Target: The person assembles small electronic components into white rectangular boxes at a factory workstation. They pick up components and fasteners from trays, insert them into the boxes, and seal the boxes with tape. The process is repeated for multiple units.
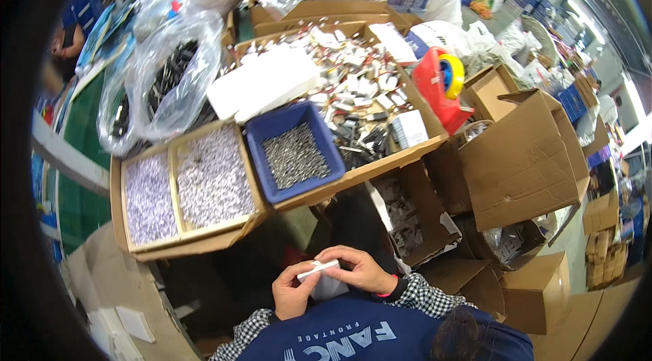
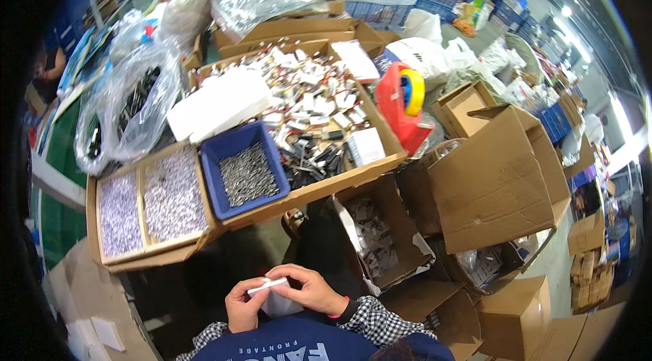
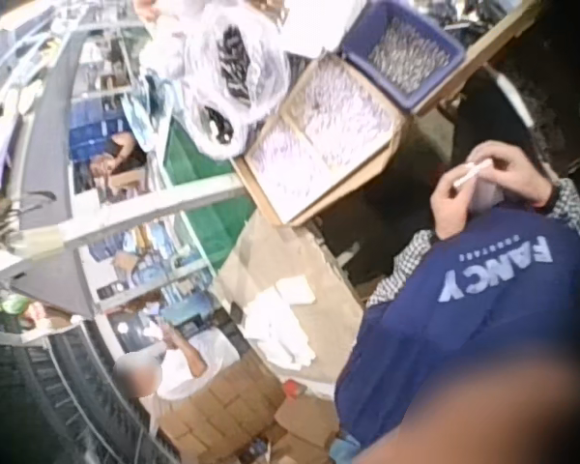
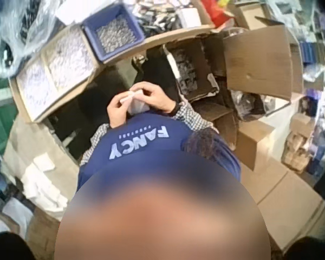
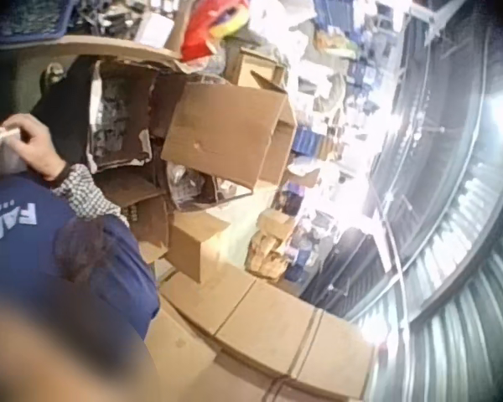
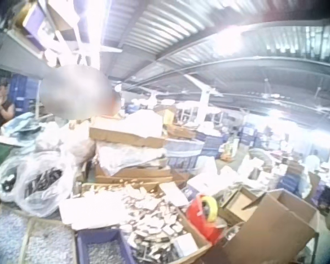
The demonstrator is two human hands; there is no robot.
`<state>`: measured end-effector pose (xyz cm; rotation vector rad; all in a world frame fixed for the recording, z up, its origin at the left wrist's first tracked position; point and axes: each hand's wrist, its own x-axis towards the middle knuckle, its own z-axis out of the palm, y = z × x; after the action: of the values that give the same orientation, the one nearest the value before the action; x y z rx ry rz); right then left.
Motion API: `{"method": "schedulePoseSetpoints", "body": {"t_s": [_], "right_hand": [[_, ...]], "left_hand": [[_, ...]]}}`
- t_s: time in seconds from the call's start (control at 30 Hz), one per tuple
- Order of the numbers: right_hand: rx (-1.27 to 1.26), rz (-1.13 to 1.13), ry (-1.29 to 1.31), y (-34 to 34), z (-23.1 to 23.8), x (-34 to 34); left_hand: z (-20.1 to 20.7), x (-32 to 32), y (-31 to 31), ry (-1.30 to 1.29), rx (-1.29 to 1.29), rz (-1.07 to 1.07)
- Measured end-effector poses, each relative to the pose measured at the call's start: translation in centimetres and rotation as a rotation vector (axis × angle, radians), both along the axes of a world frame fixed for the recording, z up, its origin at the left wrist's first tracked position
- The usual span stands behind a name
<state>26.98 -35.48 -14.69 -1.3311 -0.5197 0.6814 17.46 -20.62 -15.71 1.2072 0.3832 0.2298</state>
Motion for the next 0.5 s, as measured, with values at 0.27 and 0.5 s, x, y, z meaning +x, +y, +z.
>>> {"method": "schedulePoseSetpoints", "body": {"t_s": [0.27,0.5], "right_hand": [[-0.036,-1.010,-0.460,-9.2,6.0,13.7],[-0.445,-0.898,-0.520,-15.9,9.3,26.0]], "left_hand": [[-0.4,-0.2,0.6,0.101,-0.030,-0.073],[-1.0,0.0,0.4,0.070,0.013,-0.110]]}}
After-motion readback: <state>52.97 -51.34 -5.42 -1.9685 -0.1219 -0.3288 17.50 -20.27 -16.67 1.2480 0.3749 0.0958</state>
